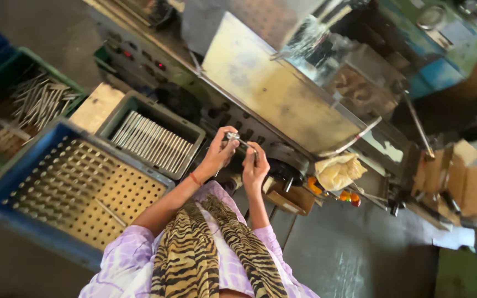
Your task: The person repeatedly picks up metal rods from a tray, inserts them into a grinding machine, and operates a lever to process each rod. After processing, the person removes the rod and places it back into the tray. The cycle continues with multiple rods throughout the clip.
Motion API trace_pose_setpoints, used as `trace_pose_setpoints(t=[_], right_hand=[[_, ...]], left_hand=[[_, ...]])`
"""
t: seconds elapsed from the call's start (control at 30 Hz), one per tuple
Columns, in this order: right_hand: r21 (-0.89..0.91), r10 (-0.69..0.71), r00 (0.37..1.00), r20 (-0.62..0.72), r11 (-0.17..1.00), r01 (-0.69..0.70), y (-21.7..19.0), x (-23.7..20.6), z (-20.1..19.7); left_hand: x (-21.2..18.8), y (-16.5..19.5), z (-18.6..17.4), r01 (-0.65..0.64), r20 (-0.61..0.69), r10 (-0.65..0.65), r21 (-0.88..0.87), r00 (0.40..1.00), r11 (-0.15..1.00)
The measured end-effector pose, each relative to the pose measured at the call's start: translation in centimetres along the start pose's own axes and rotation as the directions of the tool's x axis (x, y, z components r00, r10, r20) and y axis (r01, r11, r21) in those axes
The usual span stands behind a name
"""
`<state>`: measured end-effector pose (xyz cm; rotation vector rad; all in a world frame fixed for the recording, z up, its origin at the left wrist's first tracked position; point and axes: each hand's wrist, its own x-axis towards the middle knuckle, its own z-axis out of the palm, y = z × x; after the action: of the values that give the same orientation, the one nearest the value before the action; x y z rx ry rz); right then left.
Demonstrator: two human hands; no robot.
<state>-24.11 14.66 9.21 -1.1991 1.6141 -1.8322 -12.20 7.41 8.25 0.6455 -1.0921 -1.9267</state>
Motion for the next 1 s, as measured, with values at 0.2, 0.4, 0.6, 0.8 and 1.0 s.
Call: trace_pose_setpoints(t=[0.2, 0.4, 0.6, 0.8, 1.0], right_hand=[[0.487, 0.683, 0.636, 0.36, 0.444, -0.752, 0.7, 0.8, -4.0], [0.462, 0.684, 0.449, 0.575, 0.181, -0.868, 1.5, 3.6, -6.1], [0.492, 0.546, 0.768, 0.334, 0.594, -0.636, -0.4, 6.3, -5.8], [0.549, 0.538, 0.793, 0.287, 0.586, -0.596, 0.1, 8.0, -7.6], [-0.379, -0.285, 0.938, 0.198, 0.86, 0.341, 1.3, 10.1, -10.0]], left_hand=[[1.9, 2.3, -1.5, -0.822, 0.662, 0.532, 0.555, 0.528, 0.124], [3.6, 5.4, 0.3, -0.694, 0.642, 0.266, 0.649, 0.719, 0.311], [4.8, 5.4, 5.1, -0.603, 0.415, 0.439, 0.582, 0.797, 0.546], [7.2, 4.2, 5.9, -0.56, 0.411, 0.391, 0.478, 0.823, 0.677], [10.8, 4.3, 6.1, 0.375, 0.343, -0.398, 0.135, 0.851, 0.917]])
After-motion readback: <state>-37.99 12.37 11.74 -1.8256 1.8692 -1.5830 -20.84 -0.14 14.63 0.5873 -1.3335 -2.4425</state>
